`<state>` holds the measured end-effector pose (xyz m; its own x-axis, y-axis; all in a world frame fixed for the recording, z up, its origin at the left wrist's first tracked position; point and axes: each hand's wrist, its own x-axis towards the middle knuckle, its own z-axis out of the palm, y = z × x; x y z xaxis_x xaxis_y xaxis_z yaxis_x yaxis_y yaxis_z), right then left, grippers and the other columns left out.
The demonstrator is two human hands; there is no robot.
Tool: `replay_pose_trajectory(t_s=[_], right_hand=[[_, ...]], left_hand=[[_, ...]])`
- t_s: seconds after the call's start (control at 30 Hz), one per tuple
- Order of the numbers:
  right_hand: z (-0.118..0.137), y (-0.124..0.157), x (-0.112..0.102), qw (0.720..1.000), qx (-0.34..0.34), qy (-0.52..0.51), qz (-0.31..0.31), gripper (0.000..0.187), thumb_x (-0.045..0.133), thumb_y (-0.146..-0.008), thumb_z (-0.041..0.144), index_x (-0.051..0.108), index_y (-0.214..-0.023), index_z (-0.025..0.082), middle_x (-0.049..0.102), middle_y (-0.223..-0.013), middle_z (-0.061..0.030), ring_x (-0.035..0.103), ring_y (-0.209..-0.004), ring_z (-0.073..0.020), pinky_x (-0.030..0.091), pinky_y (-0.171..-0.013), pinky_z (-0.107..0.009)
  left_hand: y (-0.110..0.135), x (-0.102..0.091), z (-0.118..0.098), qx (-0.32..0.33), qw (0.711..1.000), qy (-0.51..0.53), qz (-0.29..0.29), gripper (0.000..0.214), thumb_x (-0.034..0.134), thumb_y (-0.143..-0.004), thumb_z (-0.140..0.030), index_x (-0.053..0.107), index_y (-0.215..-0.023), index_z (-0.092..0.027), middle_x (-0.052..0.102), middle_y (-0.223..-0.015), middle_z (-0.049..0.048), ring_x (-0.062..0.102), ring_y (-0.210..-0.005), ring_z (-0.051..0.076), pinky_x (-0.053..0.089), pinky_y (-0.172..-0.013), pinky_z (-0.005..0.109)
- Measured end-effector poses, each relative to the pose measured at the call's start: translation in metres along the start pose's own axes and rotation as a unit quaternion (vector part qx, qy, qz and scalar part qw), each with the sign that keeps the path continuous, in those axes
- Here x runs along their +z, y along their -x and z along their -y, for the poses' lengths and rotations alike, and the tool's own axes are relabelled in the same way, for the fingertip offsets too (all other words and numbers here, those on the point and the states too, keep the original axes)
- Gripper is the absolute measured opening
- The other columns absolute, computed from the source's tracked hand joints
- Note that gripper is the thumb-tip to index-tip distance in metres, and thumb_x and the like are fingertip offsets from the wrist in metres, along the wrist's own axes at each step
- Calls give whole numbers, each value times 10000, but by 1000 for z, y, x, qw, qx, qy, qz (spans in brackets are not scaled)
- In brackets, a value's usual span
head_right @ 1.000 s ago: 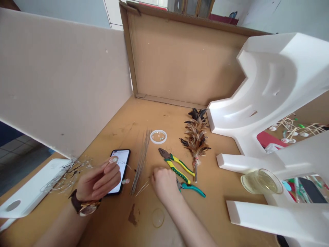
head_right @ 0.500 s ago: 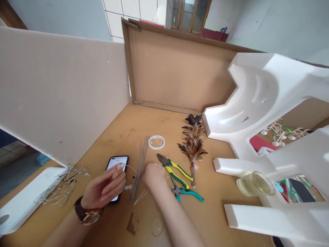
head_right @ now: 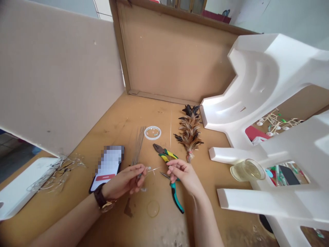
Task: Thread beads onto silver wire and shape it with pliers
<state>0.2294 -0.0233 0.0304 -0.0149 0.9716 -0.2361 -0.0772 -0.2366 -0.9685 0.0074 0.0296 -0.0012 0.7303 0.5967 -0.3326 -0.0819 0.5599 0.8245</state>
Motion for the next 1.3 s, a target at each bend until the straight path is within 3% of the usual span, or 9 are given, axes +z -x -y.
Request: replay_pose_trajectory(t_s=[0.1,0.23,0.47,0.73,0.83,0.9,1.03,1.13,1.3], right_hand=[[-10,2,-1,999,-20,-18,-18,217,629,-734,334,611,-872,167,613,-653,15,527,-451,-76,444,-464,-222],[-24,0,-4,997,-53,-31,-57,183,617,-751,333,612,-848,178,618,-646,18,528,-456,-72,439,-480,-218],[-29,2,-9,993,-72,-63,-76,170,604,-767,334,606,-844,182,620,-655,16,543,-477,-78,449,-498,-219],[-29,7,-12,987,-75,-119,-74,153,608,-773,313,611,-840,175,630,-660,12,552,-479,-74,449,-494,-204],[-29,7,-12,985,-78,-134,-74,153,620,-763,310,619,-836,176,634,-655,11,555,-479,-77,452,-487,-202],[-28,8,-12,985,-79,-137,-73,152,632,-754,305,632,-831,174,641,-657,6,558,-492,-80,460,-494,-203],[-28,10,-13,985,-73,-140,-68,134,663,-728,271,664,-815,169,653,-641,0,568,-525,-82,470,-521,-198],[-28,11,-13,986,-65,-142,-56,130,675,-717,255,671,-814,169,658,-631,0,575,-519,-83,470,-521,-200],[-27,11,-13,988,-71,-130,-53,132,683,-704,259,667,-783,155,664,-633,-11,600,-536,-103,482,-527,-220]], left_hand=[[-7,0,8,128,953,-235,-140,213,497,-811,-377,565,-795,-176,609,-815,70,592,-775,201,457,-578,264],[1,4,-1,256,773,-526,-248,256,537,-792,-283,568,-1027,-186,524,-1144,124,447,-1093,290,344,-898,394],[19,37,8,220,554,-795,115,152,448,-810,-80,573,-760,-151,576,-760,79,519,-689,198,374,-570,294],[4,42,21,175,443,-866,152,107,518,-744,-44,601,-795,-88,602,-730,136,558,-681,242,383,-516,309],[7,39,9,135,471,-859,147,121,503,-739,-44,578,-815,-103,606,-776,125,572,-690,227,403,-529,298],[8,40,-6,123,536,-828,114,126,471,-745,-54,549,-807,-131,604,-799,94,567,-673,191,414,-556,286],[-5,51,-37,136,787,-602,9,55,436,-779,-141,480,-768,-173,567,-691,3,523,-601,122,426,-575,249],[-25,64,-44,103,936,-332,49,63,468,-788,-221,438,-762,-172,546,-640,-19,516,-558,93,448,-554,231],[-55,74,-32,77,970,-227,42,153,574,-732,-263,464,-730,-156,545,-569,-32,488,-471,73,396,-435,184]])
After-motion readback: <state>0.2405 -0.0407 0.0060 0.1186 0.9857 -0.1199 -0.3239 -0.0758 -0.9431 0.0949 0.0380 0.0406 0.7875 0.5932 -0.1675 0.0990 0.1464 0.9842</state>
